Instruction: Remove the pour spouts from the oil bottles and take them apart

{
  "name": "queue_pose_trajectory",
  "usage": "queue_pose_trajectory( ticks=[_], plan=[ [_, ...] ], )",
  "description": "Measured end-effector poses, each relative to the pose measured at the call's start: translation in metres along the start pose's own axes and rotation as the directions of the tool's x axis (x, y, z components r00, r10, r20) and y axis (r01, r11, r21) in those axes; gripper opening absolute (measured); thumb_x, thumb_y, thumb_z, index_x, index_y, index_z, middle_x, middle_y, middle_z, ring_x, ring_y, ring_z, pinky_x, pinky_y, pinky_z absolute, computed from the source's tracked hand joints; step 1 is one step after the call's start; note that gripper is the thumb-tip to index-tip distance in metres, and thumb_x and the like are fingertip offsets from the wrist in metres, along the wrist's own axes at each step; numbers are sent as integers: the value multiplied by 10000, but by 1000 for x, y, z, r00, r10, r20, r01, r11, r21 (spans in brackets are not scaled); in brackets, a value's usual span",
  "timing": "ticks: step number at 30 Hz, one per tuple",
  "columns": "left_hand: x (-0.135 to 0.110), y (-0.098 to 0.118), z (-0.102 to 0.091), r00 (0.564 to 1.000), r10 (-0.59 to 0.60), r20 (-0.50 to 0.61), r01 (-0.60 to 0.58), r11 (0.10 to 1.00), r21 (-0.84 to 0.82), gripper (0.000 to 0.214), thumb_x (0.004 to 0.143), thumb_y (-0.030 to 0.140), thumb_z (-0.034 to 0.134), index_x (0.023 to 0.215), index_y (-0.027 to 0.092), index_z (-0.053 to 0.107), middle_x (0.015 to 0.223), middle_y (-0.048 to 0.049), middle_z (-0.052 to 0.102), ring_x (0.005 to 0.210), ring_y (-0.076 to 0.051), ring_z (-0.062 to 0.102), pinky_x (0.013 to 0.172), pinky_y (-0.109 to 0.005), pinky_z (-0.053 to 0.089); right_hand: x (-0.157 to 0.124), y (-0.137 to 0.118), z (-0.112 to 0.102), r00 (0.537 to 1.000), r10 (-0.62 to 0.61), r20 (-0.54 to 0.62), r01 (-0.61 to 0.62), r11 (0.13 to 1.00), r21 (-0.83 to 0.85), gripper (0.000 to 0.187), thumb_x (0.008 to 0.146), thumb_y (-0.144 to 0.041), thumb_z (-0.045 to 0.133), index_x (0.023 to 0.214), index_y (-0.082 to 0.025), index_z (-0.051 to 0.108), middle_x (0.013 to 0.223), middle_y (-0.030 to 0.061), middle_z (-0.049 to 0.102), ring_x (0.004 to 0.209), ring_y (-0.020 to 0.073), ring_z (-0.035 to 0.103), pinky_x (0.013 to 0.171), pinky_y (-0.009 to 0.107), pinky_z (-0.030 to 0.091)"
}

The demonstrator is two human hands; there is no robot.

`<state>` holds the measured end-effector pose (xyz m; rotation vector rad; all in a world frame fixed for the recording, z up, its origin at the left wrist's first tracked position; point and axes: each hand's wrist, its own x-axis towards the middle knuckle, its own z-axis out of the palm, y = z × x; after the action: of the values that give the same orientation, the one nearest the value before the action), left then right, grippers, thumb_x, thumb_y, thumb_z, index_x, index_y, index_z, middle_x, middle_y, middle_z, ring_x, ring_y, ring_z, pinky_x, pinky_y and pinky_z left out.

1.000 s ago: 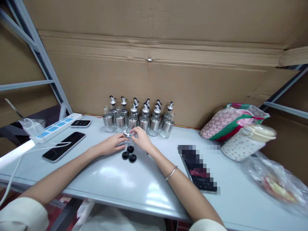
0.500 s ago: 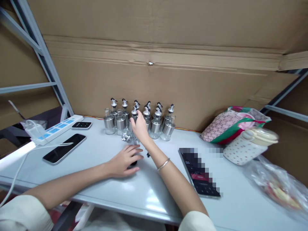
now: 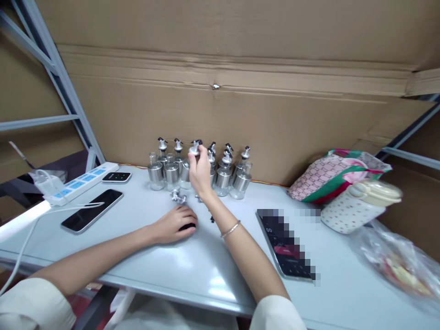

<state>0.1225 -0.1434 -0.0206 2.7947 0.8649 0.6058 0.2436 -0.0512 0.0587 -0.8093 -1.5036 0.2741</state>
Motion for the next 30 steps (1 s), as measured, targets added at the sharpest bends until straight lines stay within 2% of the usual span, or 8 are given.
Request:
queue_pose_trajectory(
  ticks=[5, 8, 10, 12, 14, 20, 25, 30],
  plan=[
    [1, -8, -7, 977, -63, -202, 50, 996, -69, 225, 942, 264, 384, 1013, 183, 582, 1077, -69, 627, 1054, -193, 528, 940, -357, 369, 9, -32, -33, 978, -71, -198, 103, 982, 158, 332, 946, -452, 321, 1206, -250, 371, 984, 69, 569, 829, 170, 617, 825, 395, 487],
    [1, -22, -13, 920, -198, -339, 195, 980, -46, 221, 922, 251, 389, 1053, 183, 554, 1139, -90, 578, 1127, -218, 484, 993, -398, 345, 18, -44, -55, 952, -95, -291, 139, 981, 135, 279, 944, -459, 321, 1127, -263, 395, 859, 25, 538, 682, 137, 588, 699, 342, 495],
    [1, -33, -15, 874, -319, -366, 325, 944, -48, 251, 896, 277, 441, 1111, 181, 529, 1201, -105, 534, 1181, -242, 445, 1022, -430, 333, 26, -50, -70, 928, -121, -352, 172, 978, 117, 207, 943, -435, 326, 1028, -263, 404, 780, -9, 502, 591, 111, 547, 618, 302, 478],
    [1, -43, -15, 861, -410, -301, 406, 910, -77, 330, 878, 324, 479, 1178, 184, 493, 1238, -110, 501, 1205, -254, 429, 1032, -444, 342, 34, -56, -84, 895, -125, -427, 198, 971, 132, 140, 933, -391, 347, 941, -256, 382, 725, -39, 459, 539, 90, 514, 575, 272, 455],
    [3, -50, -14, 877, -433, -210, 420, 901, -106, 383, 874, 358, 486, 1217, 188, 464, 1233, -105, 493, 1199, -251, 444, 1030, -439, 361, 40, -63, -96, 865, -118, -488, 217, 965, 150, 105, 911, -347, 376, 877, -252, 349, 690, -60, 425, 500, 72, 481, 534, 245, 423],
    [27, -57, -16, 937, -337, -86, 321, 934, -159, 465, 827, 327, 551, 1257, 195, 429, 1231, -103, 460, 1093, -223, 526, 971, -393, 430, 43, -79, -118, 822, -167, -544, 300, 940, 164, 72, 891, -262, 383, 838, -239, 341, 639, -77, 425, 460, 47, 449, 498, 212, 380],
    [52, -65, -15, 983, -177, 51, 182, 975, -131, 473, 855, 332, 558, 1295, 196, 452, 1208, -108, 492, 1146, -239, 489, 998, -411, 393, 42, -84, -125, 830, -189, -525, 323, 929, 178, 77, 900, -258, 399, 835, -234, 367, 638, -68, 443, 480, 56, 471, 495, 212, 377],
    [58, -65, -11, 986, -149, 68, 154, 985, -74, 355, 878, 345, 546, 1203, 201, 562, 1096, -88, 548, 1050, -221, 520, 935, -373, 409, 42, -89, -129, 838, -180, -515, 322, 926, 200, 82, 904, -248, 414, 826, -230, 393, 628, -76, 464, 480, 45, 485, 493, 202, 390]
  ],
)
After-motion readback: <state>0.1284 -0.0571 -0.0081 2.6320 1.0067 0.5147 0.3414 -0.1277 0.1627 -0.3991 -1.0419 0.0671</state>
